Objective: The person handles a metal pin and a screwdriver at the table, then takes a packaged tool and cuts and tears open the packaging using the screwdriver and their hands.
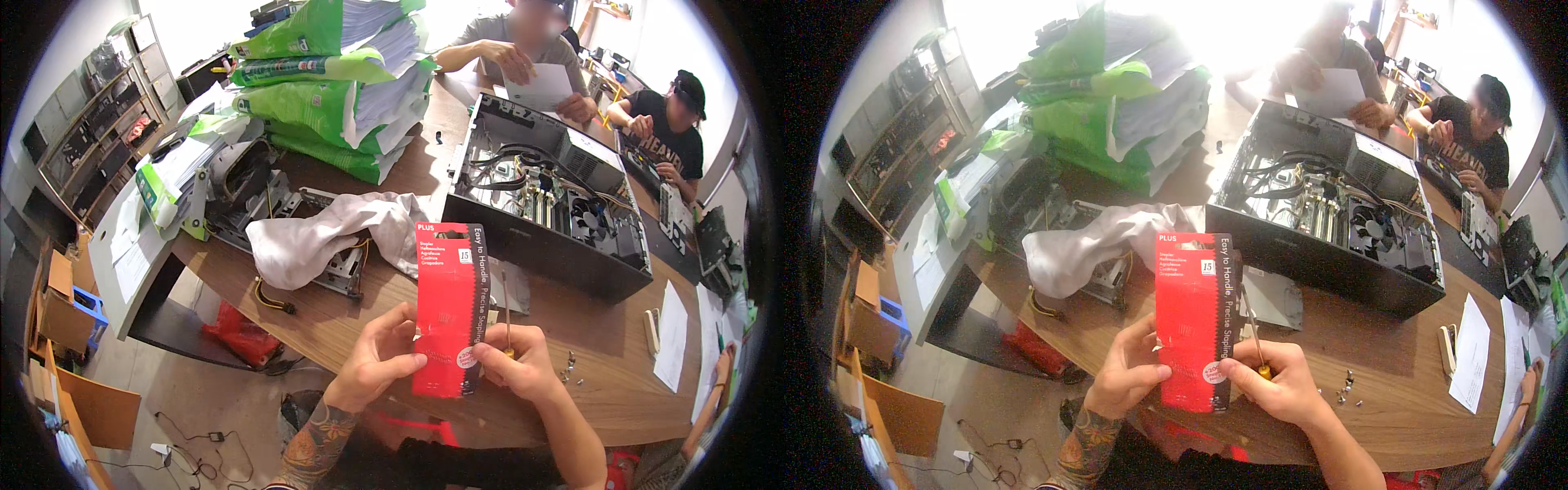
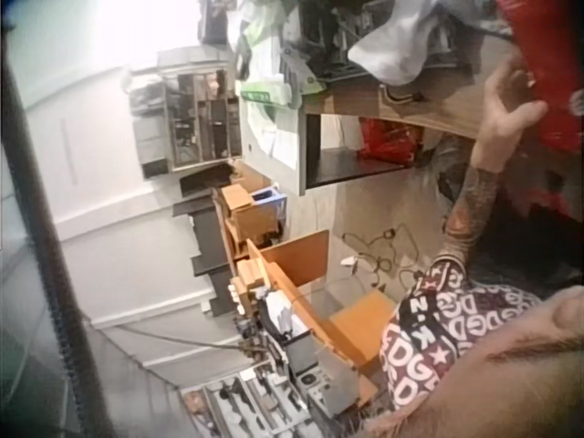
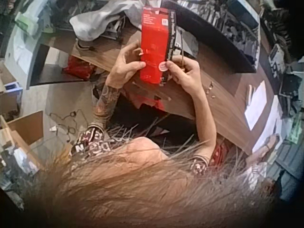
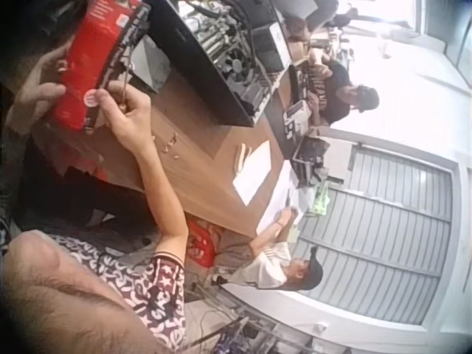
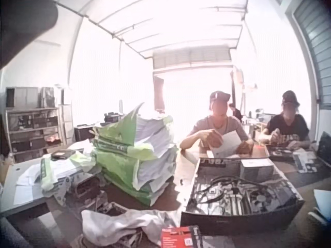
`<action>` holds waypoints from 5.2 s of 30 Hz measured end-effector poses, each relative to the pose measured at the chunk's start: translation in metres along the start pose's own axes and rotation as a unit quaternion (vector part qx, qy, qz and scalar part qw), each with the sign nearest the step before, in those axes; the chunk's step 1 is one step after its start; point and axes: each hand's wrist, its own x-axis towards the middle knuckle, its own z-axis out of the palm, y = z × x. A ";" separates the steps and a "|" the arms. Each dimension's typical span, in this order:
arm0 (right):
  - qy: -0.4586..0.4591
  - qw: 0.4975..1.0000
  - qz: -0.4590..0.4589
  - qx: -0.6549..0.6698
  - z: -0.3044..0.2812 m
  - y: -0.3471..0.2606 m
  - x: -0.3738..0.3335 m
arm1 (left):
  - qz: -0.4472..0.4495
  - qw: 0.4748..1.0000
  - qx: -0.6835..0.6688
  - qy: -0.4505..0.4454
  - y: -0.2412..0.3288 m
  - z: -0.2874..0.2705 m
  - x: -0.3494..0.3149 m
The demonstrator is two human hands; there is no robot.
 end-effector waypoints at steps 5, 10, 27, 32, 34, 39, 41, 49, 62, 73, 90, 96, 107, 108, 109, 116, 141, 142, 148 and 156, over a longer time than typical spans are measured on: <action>0.125 0.972 -0.151 -0.129 0.005 -0.001 -0.008 | 0.085 0.993 0.082 0.021 -0.012 -0.008 0.005; 0.162 0.784 -0.442 -0.405 -0.004 0.002 0.006 | 0.113 0.984 0.093 0.103 -0.002 -0.008 0.003; 0.110 0.819 -0.423 -0.373 -0.001 0.004 0.007 | 0.065 0.992 0.087 0.066 -0.003 -0.009 0.004; 0.148 0.912 -0.346 -0.163 0.005 0.008 0.004 | 0.098 0.986 0.110 0.077 -0.007 -0.009 0.002; 0.142 0.928 -0.307 -0.154 0.004 0.005 0.000 | 0.080 0.984 0.151 0.051 -0.007 -0.007 0.002; 0.083 0.941 -0.255 -0.208 0.009 0.004 0.001 | 0.038 0.984 0.174 -0.005 -0.004 -0.001 0.002; 0.082 0.959 -0.215 -0.169 0.014 0.000 0.000 | 0.023 0.984 0.178 0.003 -0.002 0.000 0.000; 0.052 0.974 -0.173 -0.133 0.015 -0.004 0.002 | 0.033 0.980 0.196 0.010 -0.007 -0.003 0.000; 0.060 0.980 -0.152 -0.115 0.008 -0.001 0.002 | 0.065 0.982 0.177 0.032 -0.003 -0.004 -0.002; 0.075 0.967 -0.163 -0.180 0.007 0.002 0.002 | 0.072 0.983 0.165 0.043 -0.003 0.000 0.001; 0.096 0.954 -0.178 -0.222 0.006 0.020 0.002 | 0.087 0.959 0.260 0.071 -0.028 -0.011 -0.006; 0.120 0.963 -0.188 -0.150 0.003 0.014 0.008 | 0.103 0.975 0.187 0.066 -0.016 0.002 0.005; 0.071 0.952 -0.211 -0.212 0.001 0.015 0.008 | 0.079 0.972 0.205 0.079 -0.017 -0.001 0.004; 0.071 0.952 -0.209 -0.211 0.001 0.015 0.008 | 0.087 0.973 0.201 0.074 -0.017 0.000 0.004; 0.068 0.949 -0.202 -0.231 0.001 0.015 0.007 | 0.096 0.974 0.196 0.069 -0.018 0.000 0.004; 0.077 0.946 -0.239 -0.207 0.007 0.014 0.007 | 0.085 0.972 0.206 0.071 -0.015 0.001 0.003; 0.117 0.882 -0.265 -0.373 -0.014 -0.017 -0.002 | 0.094 0.969 0.173 0.152 -0.003 0.018 0.007; 0.129 0.863 -0.288 -0.395 -0.019 -0.016 -0.002 | 0.096 0.968 0.169 0.159 -0.003 0.016 0.007; 0.125 0.796 -0.277 -0.523 -0.023 -0.019 0.001 | 0.106 0.955 0.228 0.159 -0.010 0.004 0.010; 0.169 0.747 -0.301 -0.568 -0.022 -0.021 0.001 | 0.099 0.971 0.171 0.137 -0.010 0.004 0.008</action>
